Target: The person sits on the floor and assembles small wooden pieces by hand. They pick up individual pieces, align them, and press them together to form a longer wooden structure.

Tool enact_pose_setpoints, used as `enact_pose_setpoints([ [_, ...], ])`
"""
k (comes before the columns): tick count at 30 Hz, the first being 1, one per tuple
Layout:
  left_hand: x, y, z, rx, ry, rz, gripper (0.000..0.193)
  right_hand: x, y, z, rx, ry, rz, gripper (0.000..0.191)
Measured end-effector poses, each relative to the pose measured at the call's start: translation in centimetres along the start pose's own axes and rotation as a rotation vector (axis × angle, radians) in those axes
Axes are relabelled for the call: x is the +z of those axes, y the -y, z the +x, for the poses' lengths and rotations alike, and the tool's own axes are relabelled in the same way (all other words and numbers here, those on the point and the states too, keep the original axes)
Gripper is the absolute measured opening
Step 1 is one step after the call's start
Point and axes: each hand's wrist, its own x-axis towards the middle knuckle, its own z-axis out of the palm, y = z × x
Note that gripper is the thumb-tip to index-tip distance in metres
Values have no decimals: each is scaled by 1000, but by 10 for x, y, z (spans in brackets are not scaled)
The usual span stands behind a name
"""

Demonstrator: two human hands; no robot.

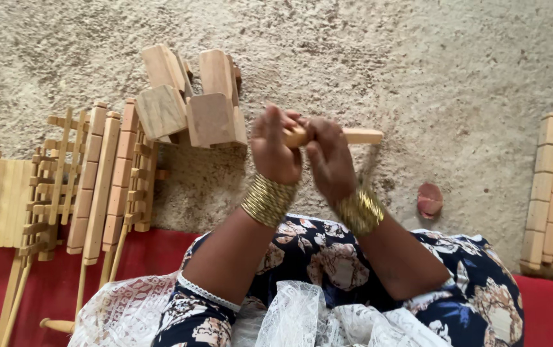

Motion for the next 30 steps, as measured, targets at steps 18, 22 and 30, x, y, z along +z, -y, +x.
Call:
enact_pose_setpoints([
  [18, -23, 51, -5, 748, 418, 462, 8, -41, -124, -31, 156, -329, -199, 63],
  [22, -21, 41, -28, 844, 437, 782, 9, -34, -92, -20, 59, -344, -174, 57],
  [30, -26, -43, -49, 227, 258, -421, 21, -59, -80, -24, 73, -264, -74, 54],
])
